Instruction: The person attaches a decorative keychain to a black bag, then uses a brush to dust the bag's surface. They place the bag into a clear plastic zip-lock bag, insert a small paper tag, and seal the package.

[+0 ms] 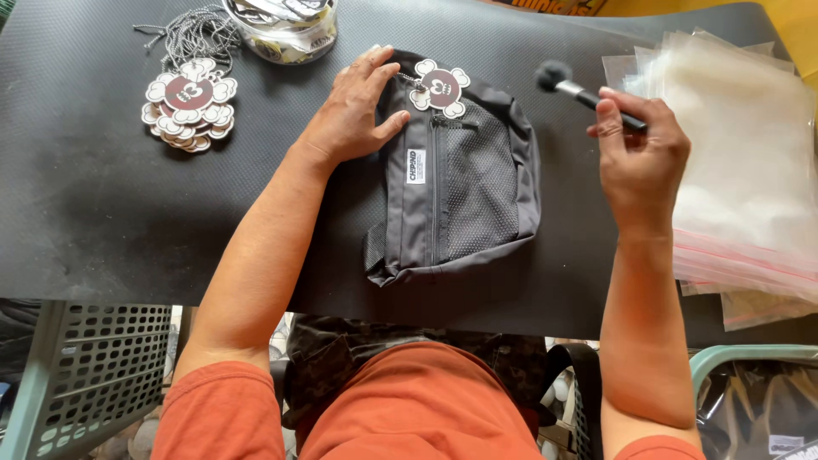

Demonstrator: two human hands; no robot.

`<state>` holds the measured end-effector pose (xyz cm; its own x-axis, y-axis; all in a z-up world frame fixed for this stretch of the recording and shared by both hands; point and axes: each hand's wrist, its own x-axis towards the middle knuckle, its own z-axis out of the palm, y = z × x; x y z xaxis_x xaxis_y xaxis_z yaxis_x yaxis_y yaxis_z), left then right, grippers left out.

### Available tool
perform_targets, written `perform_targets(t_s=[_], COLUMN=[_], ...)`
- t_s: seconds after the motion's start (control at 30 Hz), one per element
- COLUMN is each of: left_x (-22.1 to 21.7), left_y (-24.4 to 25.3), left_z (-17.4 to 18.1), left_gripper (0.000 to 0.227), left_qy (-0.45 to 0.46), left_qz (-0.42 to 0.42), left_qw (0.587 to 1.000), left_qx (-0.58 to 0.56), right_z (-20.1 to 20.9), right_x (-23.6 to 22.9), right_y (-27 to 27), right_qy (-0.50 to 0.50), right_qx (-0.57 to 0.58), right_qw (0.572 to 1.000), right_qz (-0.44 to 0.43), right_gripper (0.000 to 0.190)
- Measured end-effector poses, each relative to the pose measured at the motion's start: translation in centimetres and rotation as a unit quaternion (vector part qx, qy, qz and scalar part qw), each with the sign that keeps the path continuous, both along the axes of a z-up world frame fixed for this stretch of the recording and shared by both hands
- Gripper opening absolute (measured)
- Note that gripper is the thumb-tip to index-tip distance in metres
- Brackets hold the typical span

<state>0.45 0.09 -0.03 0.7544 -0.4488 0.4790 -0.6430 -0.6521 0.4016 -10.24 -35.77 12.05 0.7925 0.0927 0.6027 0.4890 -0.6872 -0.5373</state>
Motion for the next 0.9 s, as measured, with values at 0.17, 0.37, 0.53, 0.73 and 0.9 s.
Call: perform_targets(t_s=[0.17,0.37,0.53,0.73,0.9], left_x=[0.1,0.8,0.3,-0.7,-1.2], left_y=[0.1,-0.1,-0.3,-0.9,-1.3], left_z=[-0.1,-1.5,-0.5,0.6,1.2], left_gripper=[0.063,0.067,0.069,0.068,0.065], left_qy=[0.001,-0.006,-0.024,0.002,-0.014], left_qz=[0.007,0.059,0.052,0.044,0.006], left_qw=[1.000,0.998,0.998,0.999,1.000], left_qx=[-0.029,-0.015,0.001,0.007,-0.003], right_z=[-6.1,-9.5,-9.1,-8.9,-8.3], right_x=[2.7,1.4,0.0,-0.6,1.6], right_y=[-4.4,-5.8,-6.0,-8.4,-15.0], right_qy=[0.015,0.085,0.188,0.178,0.161], right_qx=[-0.223,-0.373,-0.378,-0.367,-0.302], right_qw=[0.966,0.888,0.860,0.865,0.854], right_qz=[-0.126,-0.256,-0.287,-0.291,-0.392], right_gripper=[0.027,0.033,0.043,0.038,0.049])
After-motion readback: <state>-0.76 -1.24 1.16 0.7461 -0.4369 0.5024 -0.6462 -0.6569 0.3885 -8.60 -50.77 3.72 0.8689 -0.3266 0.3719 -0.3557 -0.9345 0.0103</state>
